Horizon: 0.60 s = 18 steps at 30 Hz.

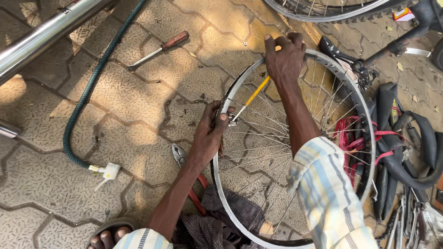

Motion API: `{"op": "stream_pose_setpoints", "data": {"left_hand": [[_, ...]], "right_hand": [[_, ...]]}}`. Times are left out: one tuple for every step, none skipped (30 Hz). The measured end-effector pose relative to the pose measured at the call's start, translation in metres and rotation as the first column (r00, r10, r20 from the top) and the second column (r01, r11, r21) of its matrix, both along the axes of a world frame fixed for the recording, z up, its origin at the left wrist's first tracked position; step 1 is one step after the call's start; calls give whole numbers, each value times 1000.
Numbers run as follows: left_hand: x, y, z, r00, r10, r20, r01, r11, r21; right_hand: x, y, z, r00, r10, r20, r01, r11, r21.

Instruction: The person sits on the ground and uses a spoke wrench to tighten the nipples on a bicycle wheel rim. They rotate the wheel and continue adjusting multiple spokes with the wrench.

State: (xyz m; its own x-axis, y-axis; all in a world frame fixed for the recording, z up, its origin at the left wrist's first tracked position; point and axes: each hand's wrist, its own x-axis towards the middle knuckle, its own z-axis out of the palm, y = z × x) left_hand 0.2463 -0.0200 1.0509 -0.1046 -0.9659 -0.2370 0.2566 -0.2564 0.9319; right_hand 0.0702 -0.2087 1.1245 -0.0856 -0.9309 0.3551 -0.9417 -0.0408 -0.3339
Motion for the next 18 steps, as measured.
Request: {"op": "stream_pose_setpoints", "data": {"left_hand": [[1,-2,-1,1000,9,18,-9,1000,-20],[2,-6,-2,999,18,34,-16,999,-43],[1,-9,-1,999,26,46,-23,998,-63],[-1,-12,0,997,25,76,-23,999,-27],[-1,-17,1,994,27,109,-28,1000,10],[0,-24,3,989,25,148,-32,999,43],[0,-34,5,952,-26,306,17,999,30],[-1,-47,9,888,-70,454,66,997,25],[-3,-60,12,799,-107,591,115,993,25],[-6,-71,16,779,-144,610,168,986,20],[-11,-81,19,756,-184,628,221,975,19],[-15,-89,22,731,-223,645,274,961,22],[-20,-97,24,684,-255,683,303,951,52],[-25,-104,26,633,-286,720,331,940,82],[-28,-108,27,578,-315,752,355,928,116],[-29,-111,27,534,-323,782,387,915,114],[-30,-114,26,488,-328,809,420,901,112],[-30,-116,25,443,-333,833,450,885,114]], "right_hand": [[0,-2,1,999,25,39,-27,997,66],[-1,-5,2,999,29,43,-34,994,101],[-2,-8,3,998,34,44,-39,990,138],[-3,-9,3,998,38,43,-46,983,178],[-4,-11,3,997,75,24,-77,987,140],[-5,-11,2,994,107,10,-107,989,101],[-5,-11,3,991,136,-8,-135,989,62],[-6,-11,2,988,154,2,-154,986,63],[-7,-10,2,985,173,13,-174,983,60],[-8,-9,2,982,189,22,-190,980,58],[-9,-8,2,979,199,34,-200,979,31],[-10,-7,3,977,209,46,-210,978,6],[-11,-6,5,974,221,54,-220,975,-22],[-12,-5,6,971,233,44,-232,972,-27],[-13,-5,7,968,248,35,-247,969,-30],[-14,-4,8,965,261,28,-260,965,-37],[-15,-5,9,968,249,24,-248,967,-54],[-16,-4,9,971,240,20,-238,969,-65]]}}
